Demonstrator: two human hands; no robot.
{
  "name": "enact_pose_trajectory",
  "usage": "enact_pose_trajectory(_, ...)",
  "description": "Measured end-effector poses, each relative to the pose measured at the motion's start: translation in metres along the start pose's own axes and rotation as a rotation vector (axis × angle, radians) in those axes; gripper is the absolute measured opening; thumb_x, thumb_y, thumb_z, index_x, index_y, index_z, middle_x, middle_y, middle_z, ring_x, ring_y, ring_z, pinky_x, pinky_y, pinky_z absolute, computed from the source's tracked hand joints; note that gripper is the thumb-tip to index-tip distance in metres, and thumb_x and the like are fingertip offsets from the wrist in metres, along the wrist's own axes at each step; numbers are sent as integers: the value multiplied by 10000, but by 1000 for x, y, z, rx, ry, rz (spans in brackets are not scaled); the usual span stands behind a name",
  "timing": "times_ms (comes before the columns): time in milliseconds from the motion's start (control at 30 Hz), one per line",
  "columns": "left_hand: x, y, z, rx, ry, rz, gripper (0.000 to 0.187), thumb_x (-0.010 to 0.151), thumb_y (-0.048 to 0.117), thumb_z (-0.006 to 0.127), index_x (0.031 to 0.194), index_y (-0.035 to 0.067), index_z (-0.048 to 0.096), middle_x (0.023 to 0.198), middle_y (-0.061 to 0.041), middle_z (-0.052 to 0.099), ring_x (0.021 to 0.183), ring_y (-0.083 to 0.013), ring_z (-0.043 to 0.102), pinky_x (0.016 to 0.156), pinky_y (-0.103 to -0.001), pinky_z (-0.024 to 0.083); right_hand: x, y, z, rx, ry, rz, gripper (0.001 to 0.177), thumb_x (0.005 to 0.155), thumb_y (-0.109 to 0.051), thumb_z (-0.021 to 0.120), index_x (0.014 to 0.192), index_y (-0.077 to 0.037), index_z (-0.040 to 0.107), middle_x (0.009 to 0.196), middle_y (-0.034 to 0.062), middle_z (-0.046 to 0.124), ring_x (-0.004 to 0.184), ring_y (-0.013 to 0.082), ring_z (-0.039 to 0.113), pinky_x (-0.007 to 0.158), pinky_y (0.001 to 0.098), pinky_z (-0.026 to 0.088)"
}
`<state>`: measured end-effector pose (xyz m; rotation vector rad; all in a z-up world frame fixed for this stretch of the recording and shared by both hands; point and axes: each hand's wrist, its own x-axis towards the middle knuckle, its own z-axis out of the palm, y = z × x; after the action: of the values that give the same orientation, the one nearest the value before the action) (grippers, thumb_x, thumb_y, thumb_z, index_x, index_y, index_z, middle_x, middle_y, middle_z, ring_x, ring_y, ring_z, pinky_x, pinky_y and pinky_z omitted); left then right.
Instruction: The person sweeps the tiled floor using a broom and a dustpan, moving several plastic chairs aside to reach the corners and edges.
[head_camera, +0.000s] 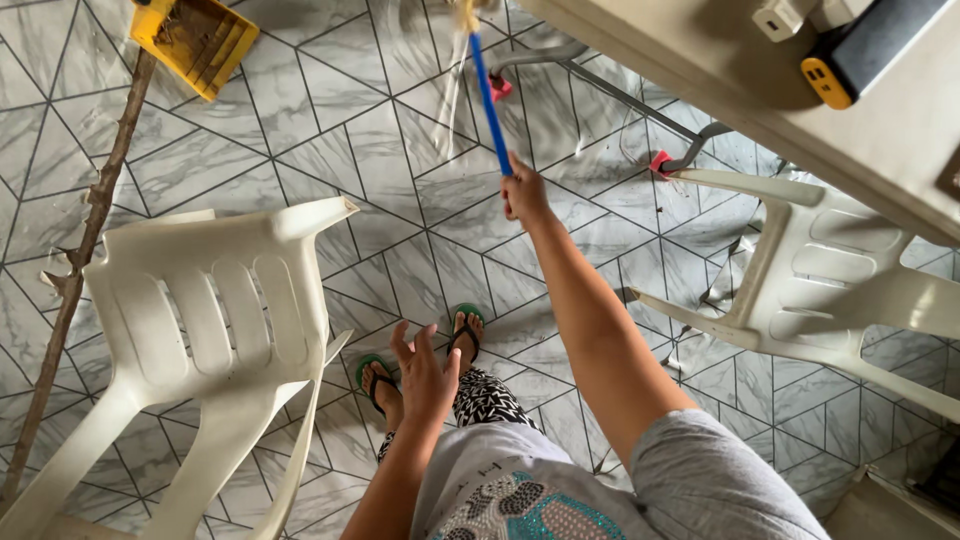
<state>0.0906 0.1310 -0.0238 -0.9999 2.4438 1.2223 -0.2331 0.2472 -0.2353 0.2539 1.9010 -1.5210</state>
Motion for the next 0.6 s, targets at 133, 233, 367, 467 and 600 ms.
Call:
enact_pose_trajectory(133,-5,-10,7,-38,-22,-12,520,901,226,730,1329,58,489,1555,-207,193,1166,-417,559,914,-492,536,-71,50,9,-37,30,-10,546,1168,-333,457,1082,181,619,601,73,561,400,173,528,348,353,414)
enact_pose_trajectory(233,-4,-17,12,-6,-5,22,528,864,220,753,1305,64,508,1527,-220,214,1145,-416,556,878,-484,539,-173,101,23,64,57,155,446,966,-71,501,1353,-245,636,624,9,548,388,123,454,314,320,359)
enact_pose_trajectory(367,-1,-30,13,23,27,98,520,870,206,744,1309,56,511,1534,-244,224,1119,-392,562,888,-490,521,-109,96,15,-28,113,200,285,1035,-215,428,1069,-151,703,582,32,531,358,163,495,306,363,399)
enact_pose_trajectory(467,5,-35,13,63,66,183,519,863,190,751,1295,30,512,1503,-232,249,1261,-425,519,946,-506,511,-31,39,3,248,219,251,572,1155,-464,506,798,-18,537,525,59,471,344,188,434,309,364,351)
enact_pose_trajectory(600,1,-28,15,25,-22,-2,516,879,198,740,1310,27,512,1530,-258,197,1251,-477,478,887,-492,530,-65,-4,-13,416,49,-73,506,996,-100,517,1485,-221,466,636,24,517,403,132,450,356,320,419)
